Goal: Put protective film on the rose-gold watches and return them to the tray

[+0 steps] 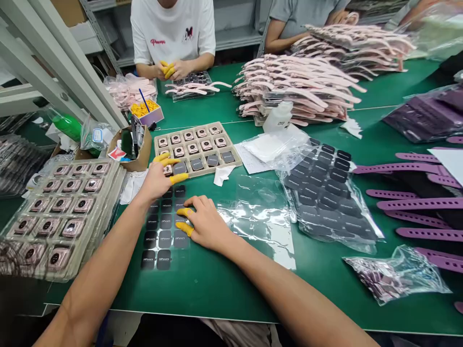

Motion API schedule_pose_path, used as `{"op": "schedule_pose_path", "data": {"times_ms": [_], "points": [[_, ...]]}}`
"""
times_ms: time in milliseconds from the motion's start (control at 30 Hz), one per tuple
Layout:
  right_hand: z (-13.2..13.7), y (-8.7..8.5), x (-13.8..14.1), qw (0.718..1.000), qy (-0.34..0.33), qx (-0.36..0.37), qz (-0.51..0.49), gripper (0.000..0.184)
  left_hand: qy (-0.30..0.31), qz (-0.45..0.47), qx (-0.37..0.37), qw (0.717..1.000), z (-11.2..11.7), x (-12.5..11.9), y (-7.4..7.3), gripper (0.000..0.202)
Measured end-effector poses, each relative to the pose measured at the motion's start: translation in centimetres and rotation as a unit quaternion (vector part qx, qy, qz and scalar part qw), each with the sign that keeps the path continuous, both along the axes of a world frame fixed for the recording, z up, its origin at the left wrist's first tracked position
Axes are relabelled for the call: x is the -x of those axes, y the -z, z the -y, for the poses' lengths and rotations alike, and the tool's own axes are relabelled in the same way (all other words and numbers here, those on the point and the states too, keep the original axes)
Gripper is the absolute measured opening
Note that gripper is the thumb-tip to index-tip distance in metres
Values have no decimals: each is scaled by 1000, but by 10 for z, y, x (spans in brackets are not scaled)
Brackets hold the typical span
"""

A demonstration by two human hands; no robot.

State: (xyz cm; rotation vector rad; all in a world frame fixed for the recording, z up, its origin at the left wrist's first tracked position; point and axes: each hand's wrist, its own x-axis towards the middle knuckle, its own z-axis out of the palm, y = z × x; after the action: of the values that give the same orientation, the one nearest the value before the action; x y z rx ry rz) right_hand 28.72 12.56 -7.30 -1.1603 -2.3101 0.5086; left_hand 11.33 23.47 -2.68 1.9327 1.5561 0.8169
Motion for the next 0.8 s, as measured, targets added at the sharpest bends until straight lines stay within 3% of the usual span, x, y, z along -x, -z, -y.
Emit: {"op": "schedule_pose_path", "data": {"times_ms": [67, 167, 267, 333, 400, 567, 700, 800], "points": [[0, 0, -2, 1000, 6, 2, -10, 31, 14, -120, 6, 993, -21, -5, 2, 57], [0, 1, -4, 1000, 1, 0, -15, 31, -4, -219, -11, 976, -32, -4, -2, 69], [0, 1, -5, 1000, -9, -1, -16, 33, -21, -319, -62, 946, -29, 5, -16, 50], [-1, -2, -4, 1000, -12, 1, -11, 33, 15, -417, -28, 908, -30, 9, -28, 32], [-1, -6, -4, 1000, -14, 6, 2, 35, 59, -486, 17, 872, -34, 8, -37, 28], [-1, -14, -6, 999, -16, 11, 33, 38, 161, -520, 28, 838, -48, 2, -45, 25], [-3, -17, -6, 998, -9, 8, 57, 37, 204, -541, 18, 815, -52, 11, -44, 13], [-6, -17, -6, 998, -17, -2, 61, 36, 162, -513, -14, 843, -47, 17, -40, 17]]}}
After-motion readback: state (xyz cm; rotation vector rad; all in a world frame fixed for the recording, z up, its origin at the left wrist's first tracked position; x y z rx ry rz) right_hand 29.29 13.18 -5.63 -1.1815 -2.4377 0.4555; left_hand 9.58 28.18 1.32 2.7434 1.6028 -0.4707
